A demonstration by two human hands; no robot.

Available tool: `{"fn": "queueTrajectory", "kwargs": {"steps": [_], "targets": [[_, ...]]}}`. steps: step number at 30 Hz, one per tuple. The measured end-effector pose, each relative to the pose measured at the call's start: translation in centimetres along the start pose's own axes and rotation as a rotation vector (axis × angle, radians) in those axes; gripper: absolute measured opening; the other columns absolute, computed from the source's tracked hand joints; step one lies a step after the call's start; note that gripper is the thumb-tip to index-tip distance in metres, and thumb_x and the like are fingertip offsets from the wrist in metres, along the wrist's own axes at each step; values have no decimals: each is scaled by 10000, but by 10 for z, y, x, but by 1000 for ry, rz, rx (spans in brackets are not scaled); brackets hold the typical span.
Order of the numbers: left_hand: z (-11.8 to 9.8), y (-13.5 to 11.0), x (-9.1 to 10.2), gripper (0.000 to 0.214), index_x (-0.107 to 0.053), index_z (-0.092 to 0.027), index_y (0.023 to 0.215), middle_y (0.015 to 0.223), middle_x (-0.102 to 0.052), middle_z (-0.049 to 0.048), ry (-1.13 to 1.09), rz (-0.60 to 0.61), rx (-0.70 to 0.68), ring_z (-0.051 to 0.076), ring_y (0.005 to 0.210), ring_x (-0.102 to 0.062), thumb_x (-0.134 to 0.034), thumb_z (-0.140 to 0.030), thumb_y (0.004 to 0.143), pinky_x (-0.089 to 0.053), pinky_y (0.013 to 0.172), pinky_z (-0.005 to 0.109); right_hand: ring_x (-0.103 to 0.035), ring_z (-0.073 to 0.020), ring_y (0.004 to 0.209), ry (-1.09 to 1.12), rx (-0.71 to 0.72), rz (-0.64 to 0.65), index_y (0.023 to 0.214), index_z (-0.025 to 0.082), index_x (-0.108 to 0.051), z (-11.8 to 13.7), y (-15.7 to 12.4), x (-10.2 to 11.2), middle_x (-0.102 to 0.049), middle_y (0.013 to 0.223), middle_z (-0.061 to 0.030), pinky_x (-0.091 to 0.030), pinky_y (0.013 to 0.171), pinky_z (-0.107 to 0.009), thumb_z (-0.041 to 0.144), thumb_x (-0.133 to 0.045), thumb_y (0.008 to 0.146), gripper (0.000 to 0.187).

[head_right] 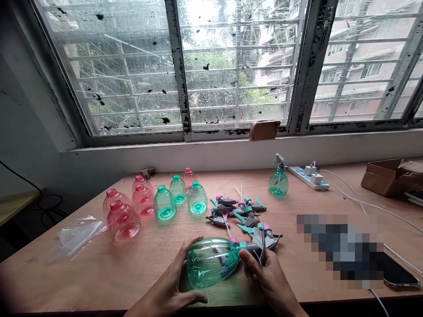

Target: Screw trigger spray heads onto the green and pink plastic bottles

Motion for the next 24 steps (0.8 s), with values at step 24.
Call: {"fn": "queueTrajectory", "kwargs": {"steps": [24], "targets": [[11, -1, 2, 783, -240, -341, 1573, 1629, -353, 79, -10, 70, -46, 388, 1494, -335, -570, -652, 935, -300, 1230, 492, -408, -131, 446, -113, 0, -132, 572, 215, -538, 8, -7, -5, -500, 469, 31, -292, 449, -263, 697, -770, 737, 559]]}}
Point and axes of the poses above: each hand's wrist, its own y-axis towards the middle knuckle, its own x-axis out of the back of the hand, z = x × y, the point moved 1 cm from there along y, towards the middle knuckle
